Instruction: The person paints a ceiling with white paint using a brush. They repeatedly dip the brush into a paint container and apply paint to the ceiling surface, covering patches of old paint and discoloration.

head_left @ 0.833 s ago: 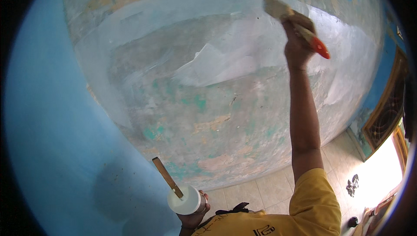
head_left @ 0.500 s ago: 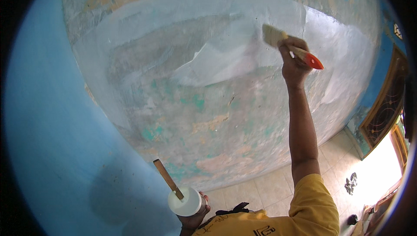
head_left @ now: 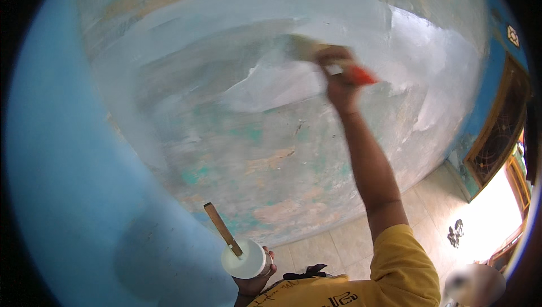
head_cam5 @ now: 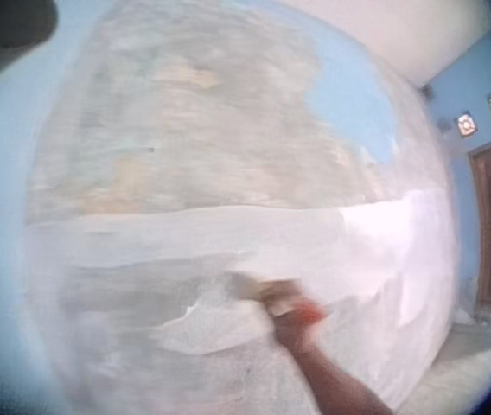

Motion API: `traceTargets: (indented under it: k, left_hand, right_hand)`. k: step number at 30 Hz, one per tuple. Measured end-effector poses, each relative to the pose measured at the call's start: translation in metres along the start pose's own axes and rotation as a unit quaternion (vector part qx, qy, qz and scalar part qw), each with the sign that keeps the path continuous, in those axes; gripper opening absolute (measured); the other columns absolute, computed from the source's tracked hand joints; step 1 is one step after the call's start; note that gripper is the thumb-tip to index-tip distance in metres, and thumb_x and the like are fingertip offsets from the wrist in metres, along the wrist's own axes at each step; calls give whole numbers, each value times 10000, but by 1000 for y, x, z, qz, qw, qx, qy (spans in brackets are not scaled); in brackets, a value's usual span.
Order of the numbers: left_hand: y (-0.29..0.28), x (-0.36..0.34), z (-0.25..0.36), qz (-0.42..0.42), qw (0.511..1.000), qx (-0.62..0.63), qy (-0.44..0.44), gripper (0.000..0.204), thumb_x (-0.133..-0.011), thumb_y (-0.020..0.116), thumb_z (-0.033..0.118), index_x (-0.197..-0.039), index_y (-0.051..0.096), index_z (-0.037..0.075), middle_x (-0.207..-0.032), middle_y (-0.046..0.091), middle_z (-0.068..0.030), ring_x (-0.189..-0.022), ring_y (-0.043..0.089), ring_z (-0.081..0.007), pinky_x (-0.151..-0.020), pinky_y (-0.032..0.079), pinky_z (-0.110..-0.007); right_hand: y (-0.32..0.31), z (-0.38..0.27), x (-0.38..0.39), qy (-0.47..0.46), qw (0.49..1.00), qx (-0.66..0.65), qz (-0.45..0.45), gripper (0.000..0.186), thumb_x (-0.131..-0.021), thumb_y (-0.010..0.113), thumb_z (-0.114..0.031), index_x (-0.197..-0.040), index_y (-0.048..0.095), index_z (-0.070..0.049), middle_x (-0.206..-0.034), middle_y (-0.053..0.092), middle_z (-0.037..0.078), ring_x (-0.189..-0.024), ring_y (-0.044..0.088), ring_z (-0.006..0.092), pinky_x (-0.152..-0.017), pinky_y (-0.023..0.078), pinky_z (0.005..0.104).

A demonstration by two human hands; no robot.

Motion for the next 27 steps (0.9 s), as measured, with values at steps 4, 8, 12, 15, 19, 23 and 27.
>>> traceTargets:
  k: [4, 8, 12, 15, 19, 23, 27]
  left_hand:
    - [2, 4, -3, -21, 1000, -7, 15, 796, -912, 574, 628, -1474, 453, 78, -1424, 466, -216, -1352, 384, -414, -1054, 403, -600]
    - [-9, 3, 2, 4, 999, -27, 17, 867, -876, 618, 626, -1476, 416, 33, -1421, 453, -212, -1341, 378, -398, -1055, 409, -583]
    - [-12, -2, 8, -26, 996, -76, 48, 1011, -807, 710, 639, -1491, 352, -13, -1419, 428, -198, -1370, 356, -371, -1088, 391, -560]
    - [-5, -1, 3, -28, 995, -81, 60, 947, -819, 710, 633, -1480, 396, 32, -1418, 438, -190, -1360, 372, -381, -1071, 405, -570]
    - [-2, 1, 3, 5, 994, -88, 67, 845, -846, 692, 623, -1455, 459, 86, -1427, 453, -184, -1336, 400, -400, -1027, 442, -582]
    - [3, 0, 1, -14, 998, -52, 44, 772, -926, 561, 625, -1472, 466, 88, -1414, 497, -207, -1332, 422, -419, -997, 467, -590]
    - [-1, 1, 3, -29, 998, -48, 43, 772, -910, 610, 599, -1459, 464, 76, -1418, 482, -208, -1319, 428, -405, -985, 477, -585]
  right_hand:
    - [-94, 49, -30, 63, 974, 56, 210, 157, -884, 732, 4, -1035, 706, -31, -1034, 736, 76, -959, 693, 138, -830, 579, 290]
    - [-22, 22, -44, -104, 961, 232, 105, 105, -884, 711, 2, -972, 715, -55, -935, 727, 53, -883, 695, 191, -790, 560, 314]
    - [103, -64, -25, -139, 979, 151, -11, 196, -769, 719, -5, -938, 690, -101, -914, 685, 103, -836, 679, 301, -723, 544, 399]
    - [145, -93, -7, -146, 984, 43, -96, 225, -765, 746, 0, -962, 680, -86, -963, 681, 116, -889, 676, 305, -755, 552, 390]
    - [125, -61, -10, -107, 984, -100, -102, 210, -794, 756, 19, -962, 670, -73, -986, 681, 82, -930, 682, 243, -815, 554, 340]
    - [12, 49, -20, 147, 957, -233, 92, 157, -856, 739, 34, -1006, 717, -10, -1014, 724, 48, -932, 684, 148, -859, 563, 317]
    - [-29, 16, -54, -22, 994, 28, 103, 155, -824, 745, 34, -959, 734, -42, -1001, 736, 62, -948, 707, 191, -858, 563, 338]
Point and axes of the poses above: each hand's wrist, its own x-axis away from the middle knuckle, its own y-axis out of the palm, z = x × y, the point moved 5 cm from there along -x, towards the middle knuckle
